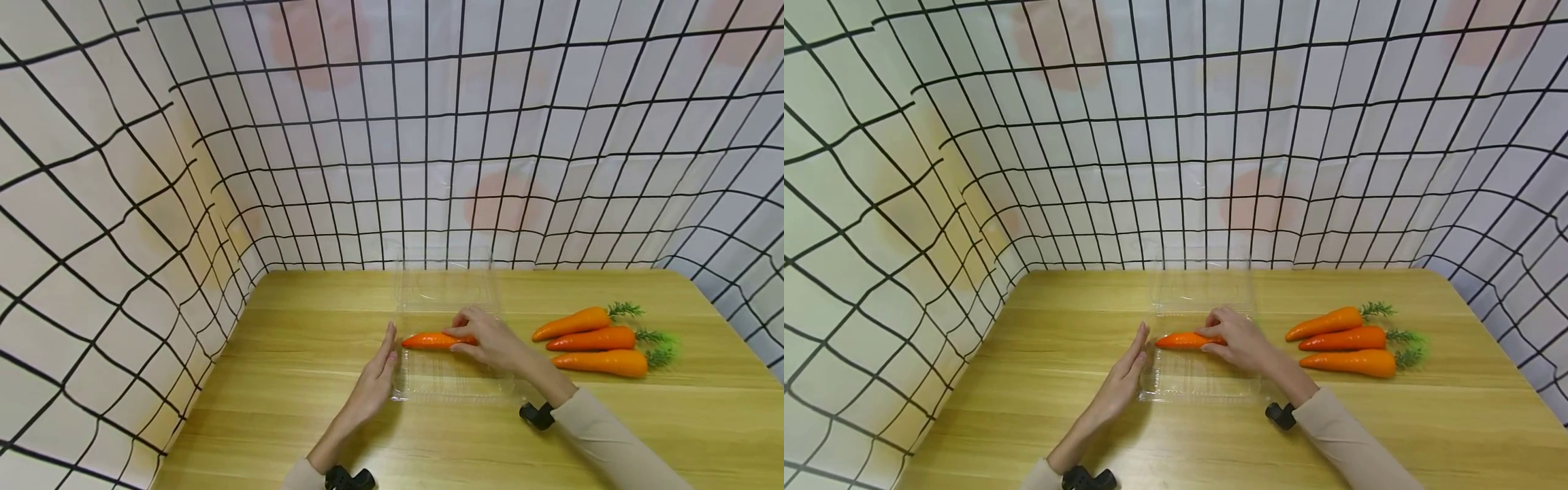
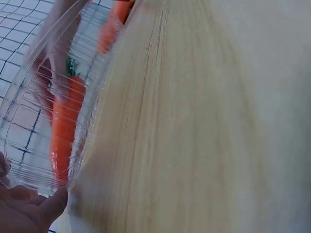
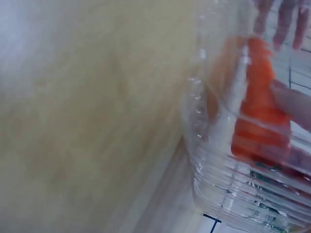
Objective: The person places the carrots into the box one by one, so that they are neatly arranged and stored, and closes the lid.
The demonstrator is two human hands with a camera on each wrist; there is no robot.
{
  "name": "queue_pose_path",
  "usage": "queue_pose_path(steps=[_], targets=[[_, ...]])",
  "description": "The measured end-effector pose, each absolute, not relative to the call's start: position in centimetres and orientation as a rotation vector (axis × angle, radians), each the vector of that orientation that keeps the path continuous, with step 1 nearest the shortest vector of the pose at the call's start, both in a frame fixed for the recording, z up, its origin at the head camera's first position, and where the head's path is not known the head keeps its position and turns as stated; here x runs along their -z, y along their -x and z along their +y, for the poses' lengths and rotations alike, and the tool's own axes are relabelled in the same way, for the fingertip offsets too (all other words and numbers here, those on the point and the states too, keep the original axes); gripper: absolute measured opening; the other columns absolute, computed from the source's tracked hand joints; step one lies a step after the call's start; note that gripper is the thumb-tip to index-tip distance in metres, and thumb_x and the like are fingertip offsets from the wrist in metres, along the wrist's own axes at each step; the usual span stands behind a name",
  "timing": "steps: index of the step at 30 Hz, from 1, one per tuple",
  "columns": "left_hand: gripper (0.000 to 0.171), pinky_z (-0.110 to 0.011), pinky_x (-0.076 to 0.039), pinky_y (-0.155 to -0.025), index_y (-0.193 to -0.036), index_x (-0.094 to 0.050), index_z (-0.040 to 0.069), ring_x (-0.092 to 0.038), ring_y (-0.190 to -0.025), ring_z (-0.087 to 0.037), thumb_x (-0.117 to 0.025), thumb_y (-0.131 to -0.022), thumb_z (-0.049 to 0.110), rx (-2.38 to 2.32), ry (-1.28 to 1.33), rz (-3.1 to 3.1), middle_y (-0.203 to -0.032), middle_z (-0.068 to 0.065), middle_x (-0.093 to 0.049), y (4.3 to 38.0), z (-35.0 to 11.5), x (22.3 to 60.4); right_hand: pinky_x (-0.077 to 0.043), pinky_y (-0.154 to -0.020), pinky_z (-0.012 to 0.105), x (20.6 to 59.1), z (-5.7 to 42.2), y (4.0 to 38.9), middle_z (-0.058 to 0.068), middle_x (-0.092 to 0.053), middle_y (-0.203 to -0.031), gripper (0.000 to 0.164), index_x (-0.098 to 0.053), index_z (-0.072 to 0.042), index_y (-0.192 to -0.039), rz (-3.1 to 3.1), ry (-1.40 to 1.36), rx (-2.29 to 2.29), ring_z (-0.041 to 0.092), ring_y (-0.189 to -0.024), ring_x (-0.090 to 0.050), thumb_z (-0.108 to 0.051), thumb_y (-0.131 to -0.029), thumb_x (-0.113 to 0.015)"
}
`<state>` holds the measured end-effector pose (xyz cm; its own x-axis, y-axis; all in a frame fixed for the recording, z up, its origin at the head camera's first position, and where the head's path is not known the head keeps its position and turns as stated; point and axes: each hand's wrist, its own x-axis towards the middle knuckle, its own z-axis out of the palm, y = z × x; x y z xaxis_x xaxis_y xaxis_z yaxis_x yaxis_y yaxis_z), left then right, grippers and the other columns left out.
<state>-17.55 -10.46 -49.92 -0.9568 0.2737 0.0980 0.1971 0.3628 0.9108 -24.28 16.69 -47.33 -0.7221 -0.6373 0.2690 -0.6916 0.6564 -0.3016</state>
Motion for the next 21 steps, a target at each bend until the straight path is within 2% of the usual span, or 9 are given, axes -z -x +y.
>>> queue_pose_path(steps=[15, 21], targets=[[0.057, -0.055, -0.017, -0.13, -0.167, -0.007, 0.011, -0.023, -0.158, -0.035, -0.03, -0.115, 0.017, -1.669, -0.424, 2.528, -0.174, -0.011, -0.016, 17.5, -10.4, 50.2, -0.043, -0.067, 0.02, 48.4, 16.2, 24.3, 0.002, -0.061, -0.102, 0.031, -0.08, -0.012, -0.118, -2.651, -1.089, -0.567, 0.01, -0.086, -0.05, -0.025, -0.089, -0.081], [0.057, -0.054, -0.017, -0.129, -0.167, -0.008, 0.012, -0.023, -0.158, -0.035, -0.03, -0.115, 0.017, -1.688, -0.43, 2.524, -0.173, -0.011, -0.016, 17.5, -10.3, 50.2, -0.043, -0.064, 0.019, 48.9, 16.2, 24.3, 0.002, -0.059, -0.097, 0.028, -0.082, -0.011, -0.113, -2.552, -1.108, -0.561, 0.009, -0.082, -0.047, -0.024, -0.089, -0.082]])
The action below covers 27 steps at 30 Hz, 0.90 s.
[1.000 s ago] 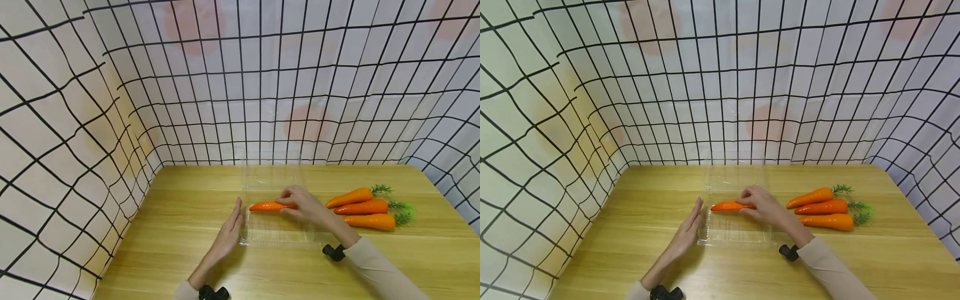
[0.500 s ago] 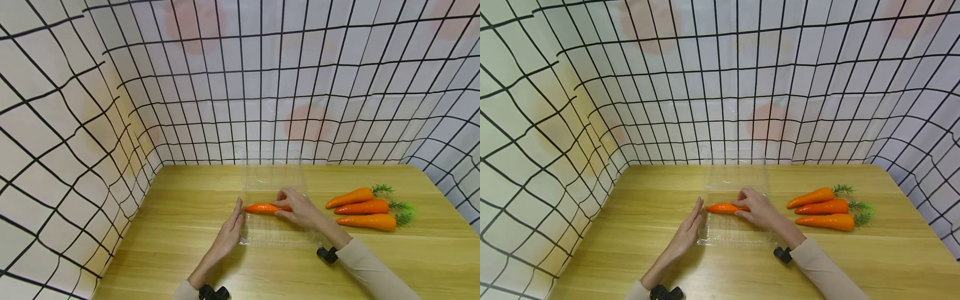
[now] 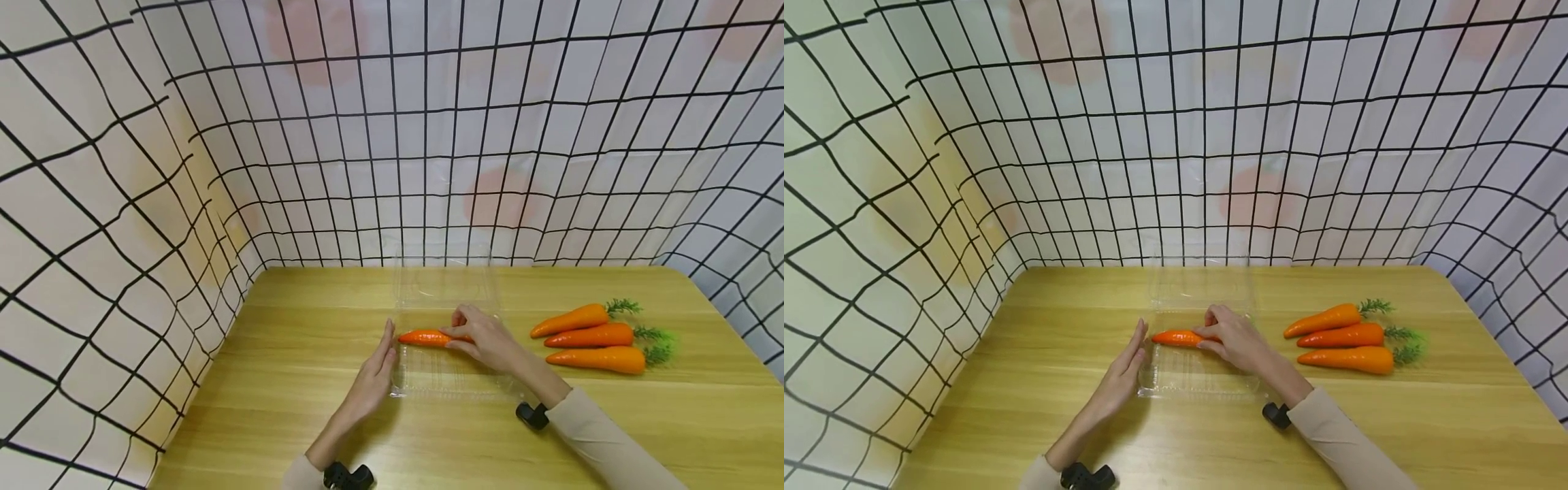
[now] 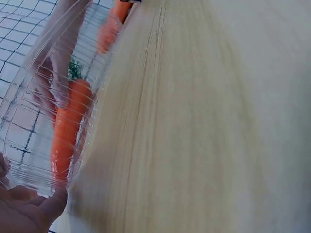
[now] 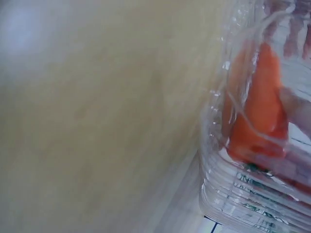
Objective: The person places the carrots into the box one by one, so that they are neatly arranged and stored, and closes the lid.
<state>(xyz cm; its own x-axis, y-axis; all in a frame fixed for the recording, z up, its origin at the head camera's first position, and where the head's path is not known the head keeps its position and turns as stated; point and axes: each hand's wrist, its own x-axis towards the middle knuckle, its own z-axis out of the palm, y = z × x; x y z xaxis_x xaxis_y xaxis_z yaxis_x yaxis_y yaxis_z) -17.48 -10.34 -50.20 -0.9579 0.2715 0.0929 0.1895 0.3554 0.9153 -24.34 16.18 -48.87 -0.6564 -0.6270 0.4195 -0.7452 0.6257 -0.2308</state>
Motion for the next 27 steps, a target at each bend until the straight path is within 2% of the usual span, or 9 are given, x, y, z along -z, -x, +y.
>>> queue_pose_path(steps=[4, 10, 16, 21, 27], targets=[[0.058, -0.054, -0.017, -0.129, -0.168, -0.007, 0.012, -0.024, -0.158, -0.034, -0.031, -0.115, 0.016, -1.69, -0.431, 2.519, -0.174, -0.011, -0.016, 17.4, -10.2, 50.2, -0.043, -0.064, 0.019, 48.8, 16.2, 24.2, 0.002, -0.059, -0.097, 0.028, -0.082, -0.011, -0.114, -2.556, -1.111, -0.55, 0.009, -0.082, -0.046, -0.023, -0.089, -0.082], [0.058, -0.053, -0.017, -0.129, -0.167, -0.007, 0.013, -0.025, -0.158, -0.032, -0.031, -0.115, 0.016, -1.7, -0.42, 2.522, -0.174, -0.009, -0.014, 17.3, -10.2, 50.2, -0.05, -0.069, 0.024, 48.2, 16.2, 24.0, 0.003, -0.062, -0.101, 0.029, -0.08, -0.011, -0.117, -2.581, -1.107, -0.512, 0.011, -0.087, -0.053, -0.025, -0.092, -0.079], [0.058, -0.053, -0.019, -0.129, -0.168, -0.005, 0.012, -0.026, -0.158, -0.033, -0.03, -0.115, 0.016, -1.701, -0.427, 2.515, -0.174, -0.011, -0.015, 17.3, -10.2, 50.2, -0.057, -0.081, 0.036, 47.4, 16.8, 23.6, 0.005, -0.066, -0.109, 0.032, -0.079, -0.012, -0.12, -2.565, -1.11, -0.502, 0.019, -0.098, -0.061, -0.028, -0.093, -0.079], [0.058, -0.054, -0.02, -0.129, -0.168, -0.006, 0.013, -0.028, -0.157, -0.034, -0.03, -0.115, 0.017, -1.688, -0.416, 2.528, -0.173, -0.01, -0.016, 17.5, -10.2, 50.1, -0.058, -0.093, 0.049, 46.5, 18.2, 23.0, 0.012, -0.066, -0.122, 0.039, -0.075, -0.012, -0.128, -2.577, -1.076, -0.524, 0.029, -0.114, -0.063, -0.028, -0.093, -0.078], [0.058, -0.054, -0.021, -0.129, -0.168, -0.006, 0.013, -0.029, -0.156, -0.035, -0.03, -0.115, 0.017, -1.682, -0.407, 2.53, -0.174, -0.01, -0.015, 17.5, -10.3, 49.9, -0.056, -0.097, 0.059, 45.7, 20.2, 22.0, 0.015, -0.064, -0.131, 0.046, -0.07, -0.013, -0.136, -2.593, -0.989, -0.536, 0.036, -0.119, -0.061, -0.023, -0.091, -0.08]])
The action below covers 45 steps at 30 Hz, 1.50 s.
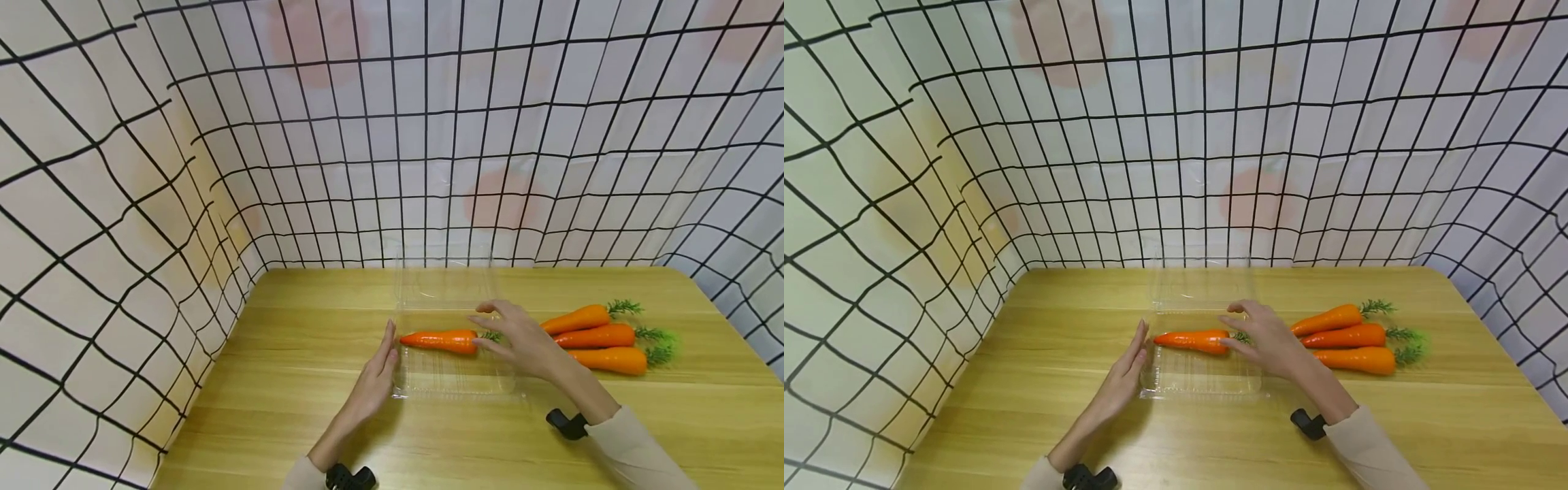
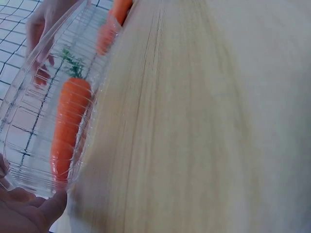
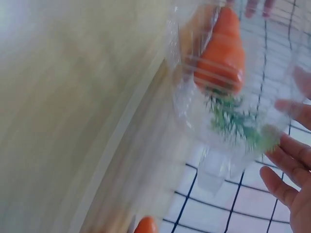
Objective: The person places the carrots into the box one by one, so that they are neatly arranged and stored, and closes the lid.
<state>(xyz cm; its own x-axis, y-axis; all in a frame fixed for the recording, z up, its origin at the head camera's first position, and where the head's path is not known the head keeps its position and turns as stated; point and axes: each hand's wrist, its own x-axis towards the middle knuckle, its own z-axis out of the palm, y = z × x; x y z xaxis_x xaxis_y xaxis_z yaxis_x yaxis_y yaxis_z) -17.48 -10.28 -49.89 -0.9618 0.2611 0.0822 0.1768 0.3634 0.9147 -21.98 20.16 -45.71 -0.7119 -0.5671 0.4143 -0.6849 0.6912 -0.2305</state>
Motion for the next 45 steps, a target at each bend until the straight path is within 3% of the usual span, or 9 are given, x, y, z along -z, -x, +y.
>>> queue_pose_path(steps=[12, 19, 30, 37, 45], targets=[[0.058, -0.054, -0.02, -0.129, -0.168, -0.007, 0.013, -0.027, -0.157, -0.034, -0.03, -0.115, 0.019, -1.675, -0.402, 2.54, -0.174, -0.008, -0.015, 17.5, -10.3, 49.9, -0.056, -0.091, 0.059, 45.9, 24.4, 19.9, 0.018, -0.064, -0.13, 0.052, -0.067, -0.01, -0.138, -2.519, -0.902, -0.481, 0.038, -0.116, -0.062, -0.017, -0.089, -0.08], [0.058, -0.054, -0.022, -0.129, -0.168, -0.009, 0.014, -0.031, -0.155, -0.036, -0.031, -0.115, 0.019, -1.685, -0.396, 2.54, -0.172, -0.012, -0.019, 17.4, -10.3, 49.8, -0.052, -0.092, 0.059, 46.6, 26.7, 18.5, 0.018, -0.061, -0.135, 0.05, -0.065, -0.01, -0.14, -2.625, -0.795, -0.481, 0.038, -0.116, -0.06, -0.022, -0.093, -0.077], [0.058, -0.053, -0.023, -0.129, -0.168, -0.009, 0.013, -0.031, -0.155, -0.036, -0.031, -0.115, 0.018, -1.686, -0.399, 2.538, -0.173, -0.013, -0.019, 17.4, -10.3, 49.9, -0.051, -0.086, 0.058, 46.6, 29.9, 18.1, 0.019, -0.062, -0.132, 0.041, -0.073, -0.011, -0.127, -2.587, -0.781, -0.475, 0.039, -0.113, -0.061, -0.013, -0.087, -0.082], [0.057, -0.054, -0.022, -0.128, -0.168, -0.006, 0.013, -0.029, -0.156, -0.037, -0.029, -0.115, 0.018, -1.699, -0.423, 2.517, -0.173, -0.013, -0.016, 17.4, -10.3, 50.0, -0.047, -0.087, 0.061, 46.9, 31.9, 17.4, 0.019, -0.061, -0.131, 0.049, -0.068, -0.008, -0.136, -2.649, -0.707, -0.45, 0.039, -0.116, -0.056, -0.015, -0.089, -0.08], [0.057, -0.053, -0.024, -0.128, -0.168, -0.009, 0.013, -0.032, -0.155, -0.036, -0.031, -0.115, 0.019, -1.695, -0.409, 2.535, -0.173, -0.012, -0.02, 17.4, -10.3, 49.9, -0.042, -0.092, 0.061, 47.3, 33.9, 17.3, 0.015, -0.062, -0.129, 0.039, -0.071, -0.012, -0.131, -2.628, -0.706, -0.439, 0.04, -0.115, -0.056, -0.017, -0.093, -0.075]])
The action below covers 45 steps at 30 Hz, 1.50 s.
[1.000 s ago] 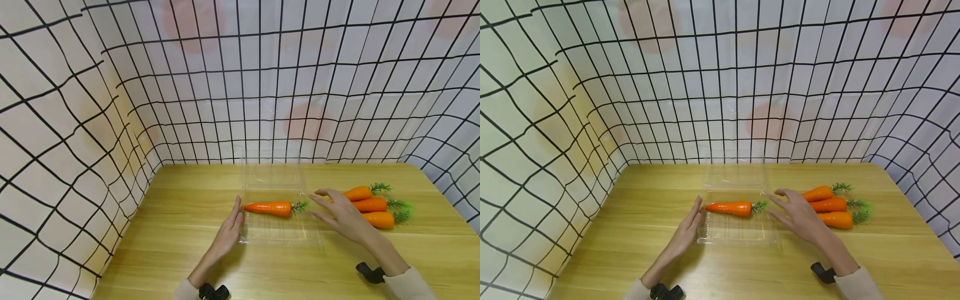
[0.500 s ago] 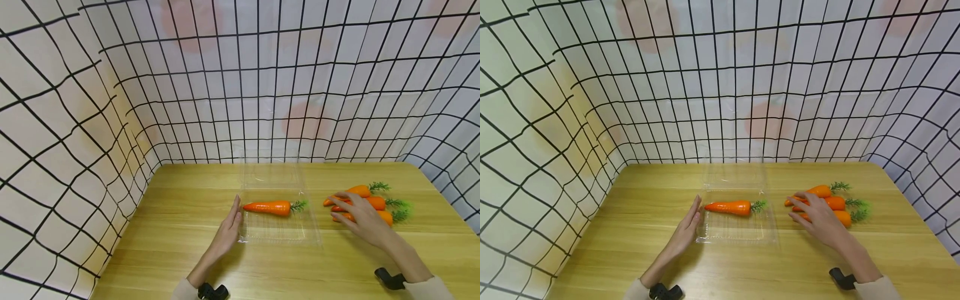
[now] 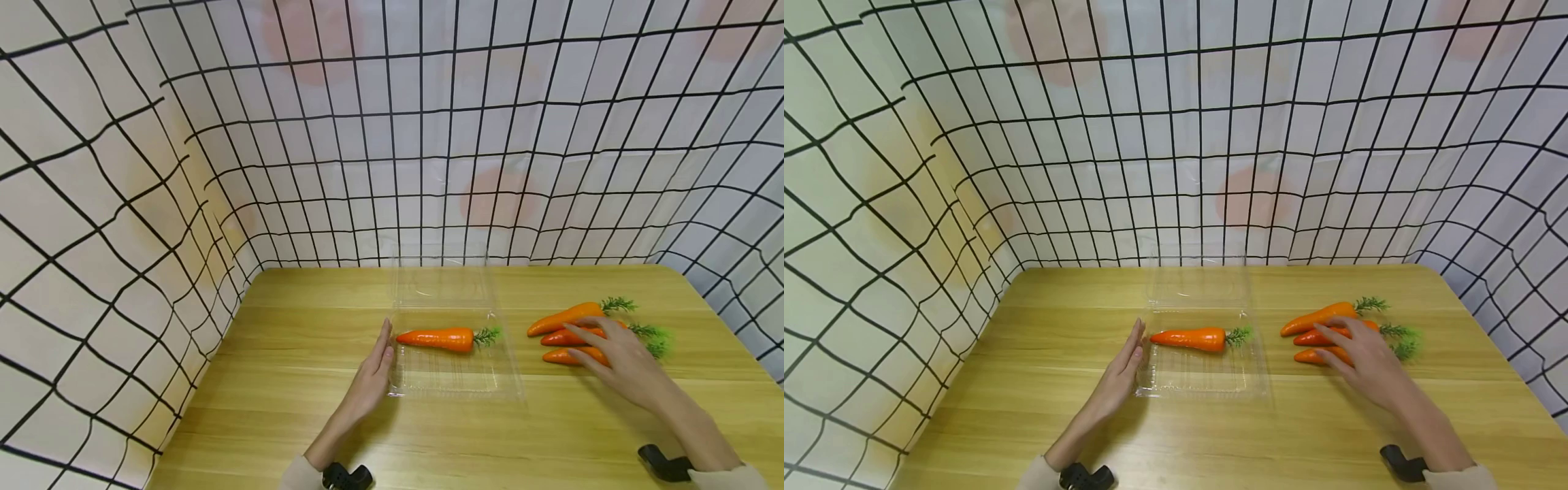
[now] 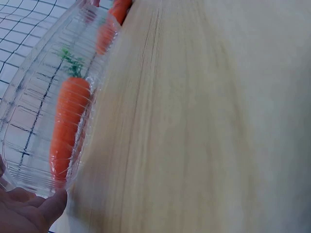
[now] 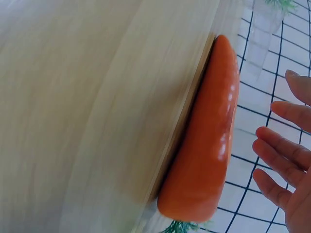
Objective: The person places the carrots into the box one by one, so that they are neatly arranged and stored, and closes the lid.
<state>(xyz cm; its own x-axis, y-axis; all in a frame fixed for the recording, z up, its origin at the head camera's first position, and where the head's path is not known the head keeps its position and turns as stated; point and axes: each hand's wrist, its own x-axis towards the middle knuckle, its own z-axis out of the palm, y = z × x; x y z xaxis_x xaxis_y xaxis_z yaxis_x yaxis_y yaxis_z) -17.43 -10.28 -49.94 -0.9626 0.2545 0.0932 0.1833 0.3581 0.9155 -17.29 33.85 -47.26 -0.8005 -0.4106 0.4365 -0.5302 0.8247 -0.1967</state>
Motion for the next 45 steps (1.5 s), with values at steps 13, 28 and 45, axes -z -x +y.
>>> queue_pose_path(steps=[13, 28, 45], targets=[[0.057, -0.054, -0.022, -0.129, -0.168, -0.008, 0.012, -0.029, -0.156, -0.036, -0.031, -0.115, 0.019, -1.691, -0.413, 2.526, -0.173, -0.012, -0.018, 17.4, -10.2, 50.0, -0.044, -0.086, 0.026, 47.4, 36.6, 16.1, 0.002, -0.069, -0.121, 0.034, -0.071, -0.021, -0.126, -2.67, -0.545, -0.584, 0.01, -0.109, -0.057, -0.019, -0.093, -0.079], [0.058, -0.054, -0.022, -0.129, -0.168, -0.01, 0.014, -0.03, -0.156, -0.035, -0.033, -0.115, 0.02, -1.692, -0.398, 2.536, -0.173, -0.011, -0.02, 17.3, -10.3, 49.8, -0.049, -0.066, 0.035, 49.1, 39.5, 15.6, 0.006, -0.065, -0.11, 0.041, -0.08, -0.016, -0.115, -2.561, -0.654, -0.293, 0.019, -0.092, -0.054, -0.018, -0.075, -0.09], [0.058, -0.054, -0.022, -0.129, -0.168, -0.01, 0.015, -0.03, -0.156, -0.034, -0.032, -0.115, 0.02, -1.696, -0.397, 2.537, -0.173, -0.01, -0.02, 17.3, -10.3, 49.8, -0.046, -0.059, 0.028, 49.6, 40.2, 16.5, 0.004, -0.062, -0.106, 0.033, -0.084, -0.01, -0.1, -2.51, -0.691, -0.326, 0.004, -0.096, -0.047, -0.02, -0.07, -0.093]])
